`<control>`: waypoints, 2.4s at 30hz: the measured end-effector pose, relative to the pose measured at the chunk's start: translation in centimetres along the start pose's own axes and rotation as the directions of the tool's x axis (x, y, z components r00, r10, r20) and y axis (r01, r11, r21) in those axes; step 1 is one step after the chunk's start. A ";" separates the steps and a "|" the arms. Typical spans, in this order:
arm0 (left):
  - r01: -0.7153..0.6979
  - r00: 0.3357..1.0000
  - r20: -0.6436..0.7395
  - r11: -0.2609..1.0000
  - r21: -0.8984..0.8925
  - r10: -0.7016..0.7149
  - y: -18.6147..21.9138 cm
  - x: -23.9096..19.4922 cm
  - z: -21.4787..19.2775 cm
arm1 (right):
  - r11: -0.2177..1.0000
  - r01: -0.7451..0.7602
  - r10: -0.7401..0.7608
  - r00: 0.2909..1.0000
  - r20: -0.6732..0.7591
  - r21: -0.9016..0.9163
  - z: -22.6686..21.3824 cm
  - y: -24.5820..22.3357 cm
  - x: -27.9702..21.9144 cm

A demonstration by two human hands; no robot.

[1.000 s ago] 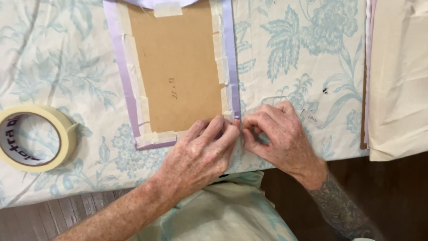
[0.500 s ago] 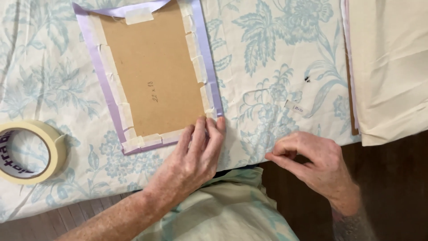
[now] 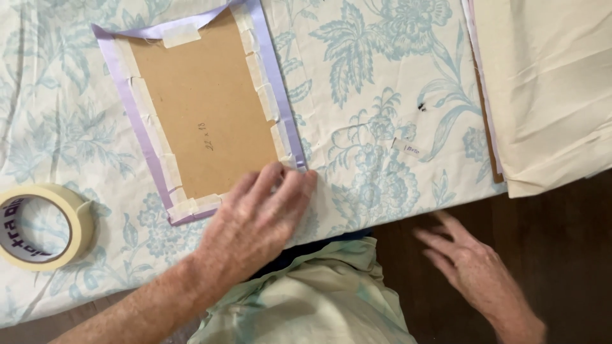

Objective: Securing fabric to a cardboard frame backing using small pieces of masking tape.

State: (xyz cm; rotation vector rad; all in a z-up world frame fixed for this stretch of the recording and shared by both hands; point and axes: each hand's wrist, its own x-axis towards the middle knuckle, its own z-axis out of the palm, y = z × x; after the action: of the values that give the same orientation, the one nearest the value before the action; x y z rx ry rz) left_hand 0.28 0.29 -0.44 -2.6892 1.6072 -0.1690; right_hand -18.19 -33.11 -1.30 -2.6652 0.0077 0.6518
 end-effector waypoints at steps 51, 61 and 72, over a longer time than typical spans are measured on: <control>0.289 0.917 -0.175 0.901 -0.324 -0.358 1.3 -4.5 -3.9 | 0.428 0.093 0.651 0.658 -0.378 0.899 2.4 -5.2 -1.4; 0.189 0.919 -0.270 0.920 -0.343 -0.289 2.3 -0.3 -1.9 | 0.930 -0.031 0.221 0.844 -0.488 0.366 -2.2 -4.9 -2.1; 0.279 0.868 -0.309 0.897 -0.344 -0.388 1.4 -3.8 -2.5 | 0.984 0.165 -0.074 0.722 -0.688 0.068 -7.4 -10.6 5.4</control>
State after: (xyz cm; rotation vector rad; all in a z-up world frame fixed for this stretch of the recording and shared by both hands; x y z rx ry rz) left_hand -2.94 3.08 1.65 -3.3251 1.2880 -0.5131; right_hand -9.12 -25.69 6.30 -2.5918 0.0762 -0.3997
